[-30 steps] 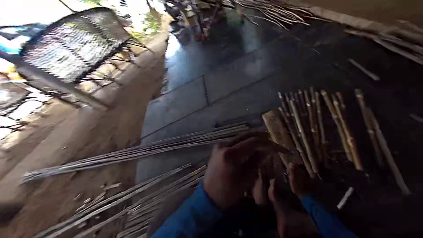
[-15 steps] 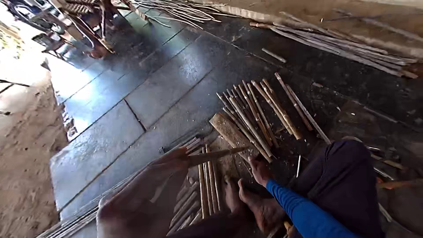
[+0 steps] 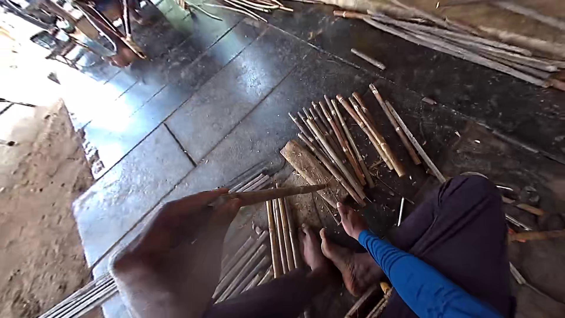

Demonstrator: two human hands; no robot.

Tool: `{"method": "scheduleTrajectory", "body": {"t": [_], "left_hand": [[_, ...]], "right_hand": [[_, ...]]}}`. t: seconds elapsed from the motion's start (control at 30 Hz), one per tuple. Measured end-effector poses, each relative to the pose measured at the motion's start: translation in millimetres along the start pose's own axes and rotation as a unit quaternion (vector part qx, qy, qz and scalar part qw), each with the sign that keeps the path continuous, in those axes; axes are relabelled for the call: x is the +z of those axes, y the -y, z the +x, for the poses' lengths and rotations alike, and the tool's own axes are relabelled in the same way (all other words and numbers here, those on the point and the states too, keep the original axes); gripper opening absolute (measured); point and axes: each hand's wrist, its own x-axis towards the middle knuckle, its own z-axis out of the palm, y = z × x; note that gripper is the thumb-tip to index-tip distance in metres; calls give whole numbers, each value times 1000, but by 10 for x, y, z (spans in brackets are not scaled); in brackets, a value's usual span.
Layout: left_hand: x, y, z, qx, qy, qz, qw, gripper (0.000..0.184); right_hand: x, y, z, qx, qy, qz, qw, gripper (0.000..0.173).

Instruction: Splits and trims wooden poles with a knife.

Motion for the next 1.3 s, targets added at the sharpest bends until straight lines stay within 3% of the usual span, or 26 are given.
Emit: {"method": "scheduleTrajectory", "body": {"t": [0.03, 0.07, 0.1, 0.13, 0.23, 0.33, 0.4, 0.5, 0.53, 0.6, 0.67, 0.73, 0.8, 0.93, 1.0, 1.1, 1.13, 1.2, 1.3], "left_hand": [[8, -3, 25, 2, -3, -3, 1000, 29], [28, 3, 27, 4, -5, -5, 1000, 29], [39, -8, -13, 1, -3, -7, 1000, 29], [45, -45, -50, -2, 1, -12, 1000, 30], [101, -147, 30, 10, -4, -27, 1000, 30], [130, -155, 3, -5, -2, -10, 1000, 28], [124, -164, 7, -2, -6, -3, 1000, 28], [-147, -90, 76, 67, -105, -62, 990, 24], [-321, -7, 99, 94, -146, -85, 981, 25], [-483, 125, 81, 95, -187, -101, 972, 37], [-266, -40, -54, 2, -111, -80, 991, 53], [86, -87, -209, -61, -44, -63, 995, 60], [316, -59, -315, -32, -80, -76, 993, 58], [328, -236, -360, 28, -247, -145, 958, 61], [435, -269, -433, 4, -222, -149, 963, 61], [975, -30, -610, -82, -81, -119, 986, 57], [1162, 58, -658, -111, -68, -125, 984, 50], [1407, 103, -688, -137, -133, -187, 964, 37], [1612, 83, -632, -123, -209, -246, 939, 38]], "right_hand": [[-135, 190, 43, 87, 60, 15, 994, 46], [-40, 32, 166, 62, 41, -2, 997, 49], [276, -388, 318, -21, -44, -34, 998, 60], [471, -662, 376, -27, -52, -21, 998, 69], [359, -618, 478, 94, 19, 30, 995, 78], [446, -679, 561, 8, 3, 14, 1000, 81], [513, -850, 528, 24, -16, 42, 999, 77], [408, -823, 411, 46, -45, 12, 998, 68], [236, -665, 339, 94, 48, 18, 994, 66], [397, -790, 447, 83, -22, 42, 995, 72], [483, -975, 670, 65, -38, 60, 995, 80], [484, -963, 733, 28, -65, 102, 992, 75], [460, -866, 705, -3, -90, 147, 985, 67], [382, -629, 553, -63, -135, 247, 958, 58], [316, -612, 451, -76, -130, 261, 953, 57], [230, -568, 332, -66, -129, 234, 961, 60], [222, -510, 286, -66, -144, 232, 960, 60], [142, -324, 136, -105, -166, 261, 945, 45], [-215, 64, -285, -225, -185, 330, 898, 36]]}}
